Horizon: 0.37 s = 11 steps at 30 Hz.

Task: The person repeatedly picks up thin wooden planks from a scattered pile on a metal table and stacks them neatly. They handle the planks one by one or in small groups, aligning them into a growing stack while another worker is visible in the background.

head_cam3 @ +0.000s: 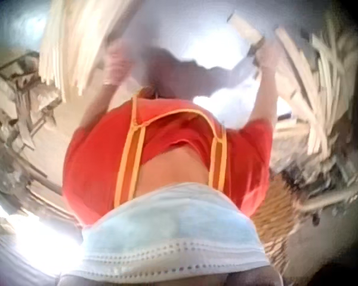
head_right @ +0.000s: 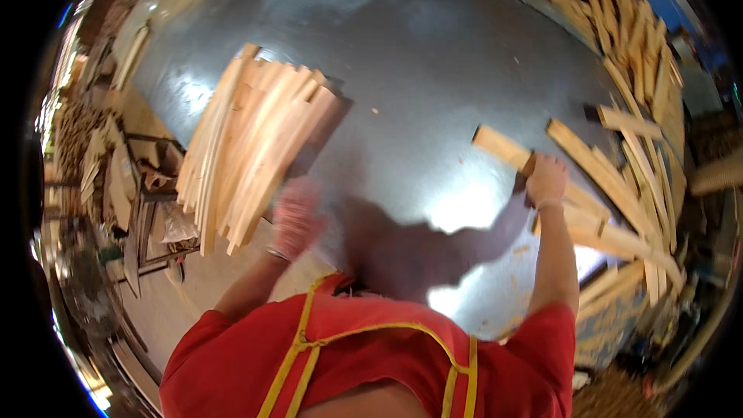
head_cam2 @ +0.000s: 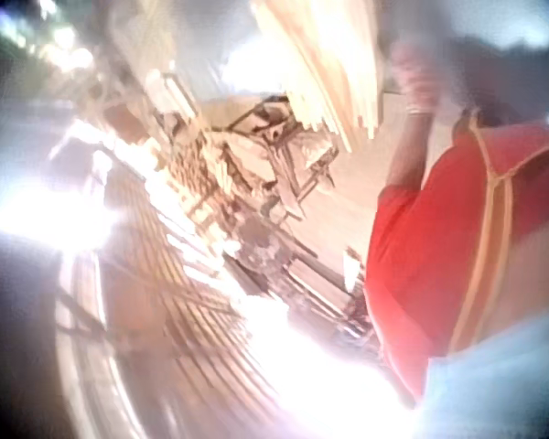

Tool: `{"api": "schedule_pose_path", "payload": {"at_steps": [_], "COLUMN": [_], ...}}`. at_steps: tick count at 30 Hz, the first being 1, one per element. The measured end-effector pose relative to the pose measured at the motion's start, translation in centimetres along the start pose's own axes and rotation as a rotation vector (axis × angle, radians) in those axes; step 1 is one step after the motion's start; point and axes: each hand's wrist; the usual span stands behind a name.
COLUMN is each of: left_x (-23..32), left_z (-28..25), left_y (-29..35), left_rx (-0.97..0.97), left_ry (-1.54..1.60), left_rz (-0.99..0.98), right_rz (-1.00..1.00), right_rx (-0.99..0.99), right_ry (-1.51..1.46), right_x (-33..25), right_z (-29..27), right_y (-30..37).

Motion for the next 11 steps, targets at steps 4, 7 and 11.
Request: {"api": "schedule_pose_path", "payload": {"at_steps": [4, 7, 11], "left_x": [10.7, 12.1, 9.2], "left_z": [-2.5, -1.4, 0.0], "left_y": [-4.7, -5.7, -3.1], "left_rx": [-0.202, -0.381, -0.617], "left_ry": [0.202, 0.211, 0.363], "left_rz": [0.17, 0.18, -0.002], "right_rz": [-0.452, -0.47, -0.328], "right_rx": [-0.117, -0.088, -0.012], "right_ry": [-0.293, -0.696, -1.272], "right_x": [-12.7, -15.4, -14.5], "right_z": [-6.1, -11.1, -26.1], "right_y": [6.6, 9.2, 11.3]}}
Point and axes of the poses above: each hand's wrist, its own y-axis away from the middle knuckle, its own z-axis out of the palm, x = y × z, and after that the axes turned 3 degrees about x, right-handed
